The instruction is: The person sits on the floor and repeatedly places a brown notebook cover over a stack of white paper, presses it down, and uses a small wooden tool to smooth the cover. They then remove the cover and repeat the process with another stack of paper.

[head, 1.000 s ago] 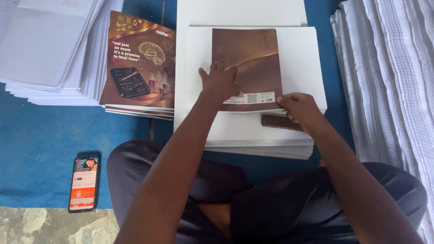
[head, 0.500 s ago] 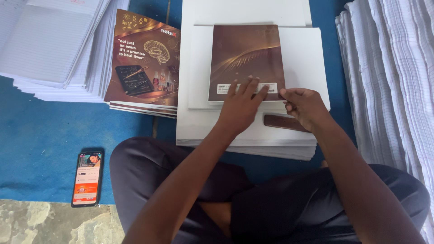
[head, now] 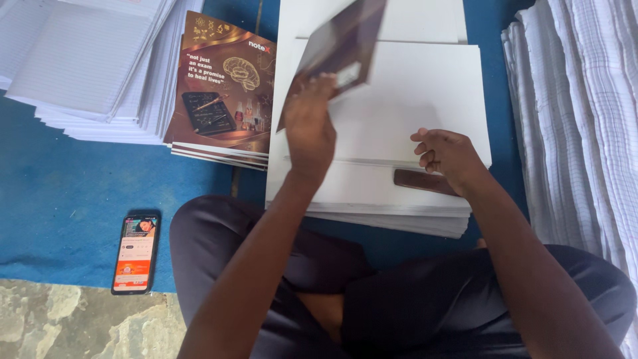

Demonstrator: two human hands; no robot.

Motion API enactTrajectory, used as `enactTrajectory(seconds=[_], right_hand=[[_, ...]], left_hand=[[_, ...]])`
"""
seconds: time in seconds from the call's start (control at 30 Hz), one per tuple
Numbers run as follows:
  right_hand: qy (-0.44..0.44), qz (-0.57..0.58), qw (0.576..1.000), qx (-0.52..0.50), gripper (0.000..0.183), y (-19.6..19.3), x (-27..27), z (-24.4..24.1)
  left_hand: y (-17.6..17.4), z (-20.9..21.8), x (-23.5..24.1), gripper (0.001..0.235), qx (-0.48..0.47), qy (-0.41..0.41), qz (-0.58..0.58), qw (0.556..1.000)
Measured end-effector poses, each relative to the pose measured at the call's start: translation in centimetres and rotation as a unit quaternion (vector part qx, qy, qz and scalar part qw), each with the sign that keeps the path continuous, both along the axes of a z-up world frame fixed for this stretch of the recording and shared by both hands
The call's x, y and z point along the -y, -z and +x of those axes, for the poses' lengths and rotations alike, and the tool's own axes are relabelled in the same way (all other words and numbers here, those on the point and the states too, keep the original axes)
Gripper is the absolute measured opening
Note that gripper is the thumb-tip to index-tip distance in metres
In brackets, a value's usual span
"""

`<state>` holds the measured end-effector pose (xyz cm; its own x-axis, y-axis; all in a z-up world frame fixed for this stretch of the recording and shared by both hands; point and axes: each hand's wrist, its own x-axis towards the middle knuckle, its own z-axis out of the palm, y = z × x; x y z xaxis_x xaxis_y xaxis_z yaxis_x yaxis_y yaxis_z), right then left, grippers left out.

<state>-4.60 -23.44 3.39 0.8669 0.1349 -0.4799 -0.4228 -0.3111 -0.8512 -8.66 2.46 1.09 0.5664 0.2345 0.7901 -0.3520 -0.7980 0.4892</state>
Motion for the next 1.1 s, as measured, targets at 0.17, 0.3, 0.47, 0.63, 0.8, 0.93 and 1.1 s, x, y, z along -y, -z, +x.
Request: enactTrajectory(seconds=[0.17, 0.3, 0.47, 0.63, 0.8, 0.93, 1.1], right_hand=[[-0.014, -0.026, 1.000, 0.008, 0.032, 1.5, 0.5, 0.5], [-0.032, -0.027, 0.999, 0.027, 0.031, 2.2, 1.0, 0.6], [-0.040, -0.067, 0.996, 0.038, 0.031, 2.3, 1.0, 0.8], [-0.037, -0.084, 0.995, 0.044, 0.034, 2.0, 1.2, 0.5], [-0.038, -0.088, 0.994, 0.045, 0.034, 2.0, 1.3, 0.6], [-0.050, -0.100, 0.992, 0.056, 0.034, 2.1, 1.4, 0.6], [-0.073, -0.082, 0.991, 0.082, 0.034, 2.0, 1.8, 0.4]], left_hand=[[-0.7, -0.5, -4.1, 0.027, 0.070, -0.051, -0.077, 0.993], [0.9, -0.5, -6.6, 0.026, 0.051, -0.090, -0.269, 0.957], [3.2, -0.2, -8.9, 0.021, 0.104, -0.075, -0.375, 0.918], [5.2, -0.4, -10.1, 0.022, 0.005, -0.112, -0.588, 0.801], [9.0, -0.1, -11.6, 0.018, 0.038, -0.172, -0.476, 0.862], [11.1, 0.0, -13.1, 0.024, -0.021, -0.196, -0.547, 0.813], [8.7, -1.0, -12.8, 0.075, -0.035, -0.268, -0.554, 0.788]])
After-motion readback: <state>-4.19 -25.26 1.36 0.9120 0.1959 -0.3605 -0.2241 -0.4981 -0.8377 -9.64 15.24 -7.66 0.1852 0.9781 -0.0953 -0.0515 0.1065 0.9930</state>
